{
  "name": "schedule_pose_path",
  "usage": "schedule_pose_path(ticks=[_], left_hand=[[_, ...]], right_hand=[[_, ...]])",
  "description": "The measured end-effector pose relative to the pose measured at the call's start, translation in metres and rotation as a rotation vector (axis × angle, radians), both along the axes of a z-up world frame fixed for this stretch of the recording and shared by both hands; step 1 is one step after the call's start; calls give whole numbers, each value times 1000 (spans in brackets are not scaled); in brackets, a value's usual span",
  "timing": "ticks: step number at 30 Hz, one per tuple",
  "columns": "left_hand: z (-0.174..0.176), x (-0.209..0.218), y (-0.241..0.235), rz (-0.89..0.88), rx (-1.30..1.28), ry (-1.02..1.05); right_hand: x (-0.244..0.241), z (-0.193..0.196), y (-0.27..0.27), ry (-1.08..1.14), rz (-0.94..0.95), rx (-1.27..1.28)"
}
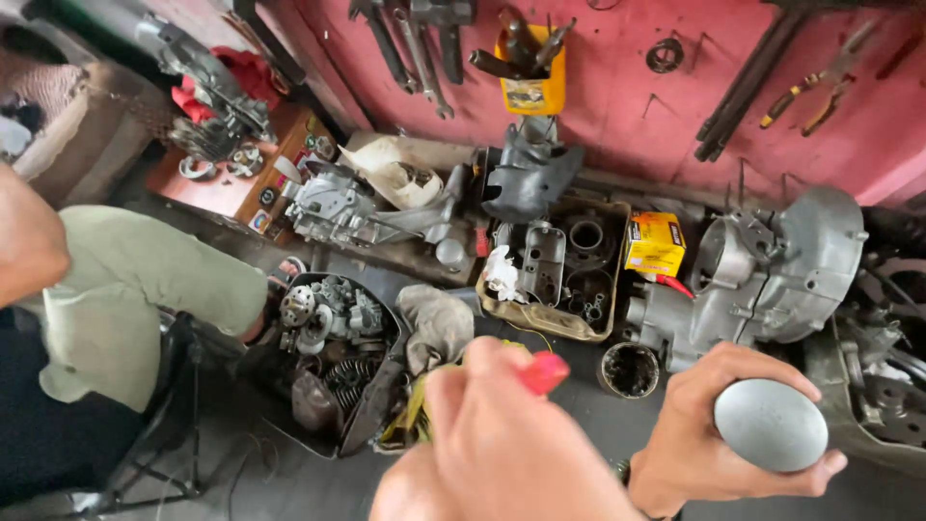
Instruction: Cleaning the carbon deposits from the head of a motorcycle piston using an abrasive tool
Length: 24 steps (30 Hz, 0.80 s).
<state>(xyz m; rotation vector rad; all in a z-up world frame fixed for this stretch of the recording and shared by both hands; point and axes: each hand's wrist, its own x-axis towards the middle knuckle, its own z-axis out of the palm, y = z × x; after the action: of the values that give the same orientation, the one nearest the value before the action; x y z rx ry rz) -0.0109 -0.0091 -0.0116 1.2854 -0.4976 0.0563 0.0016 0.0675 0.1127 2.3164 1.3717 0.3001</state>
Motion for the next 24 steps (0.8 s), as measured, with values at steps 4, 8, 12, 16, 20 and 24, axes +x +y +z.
schedule_pose_path(ticks=[4,8,12,16,20,24], left_hand=[[-28,14,0,64,136,-49],[-48,28,16,44,305,-132],[-8,30,27,25,-7,-174],[-5,23,21,42,66,-156],[-10,22,18,33,50,-152],[-8,23,18,50,52,-202]], right_hand=[[16,21,-77,-27,-243,-96],[29,31,-150,-160,-408,75],[20,-17,-200,-44,-495,473],[19,-54,-240,-67,-644,688],[-6,-64,-229,-22,-548,750],[1,-55,-254,-132,-671,718]])
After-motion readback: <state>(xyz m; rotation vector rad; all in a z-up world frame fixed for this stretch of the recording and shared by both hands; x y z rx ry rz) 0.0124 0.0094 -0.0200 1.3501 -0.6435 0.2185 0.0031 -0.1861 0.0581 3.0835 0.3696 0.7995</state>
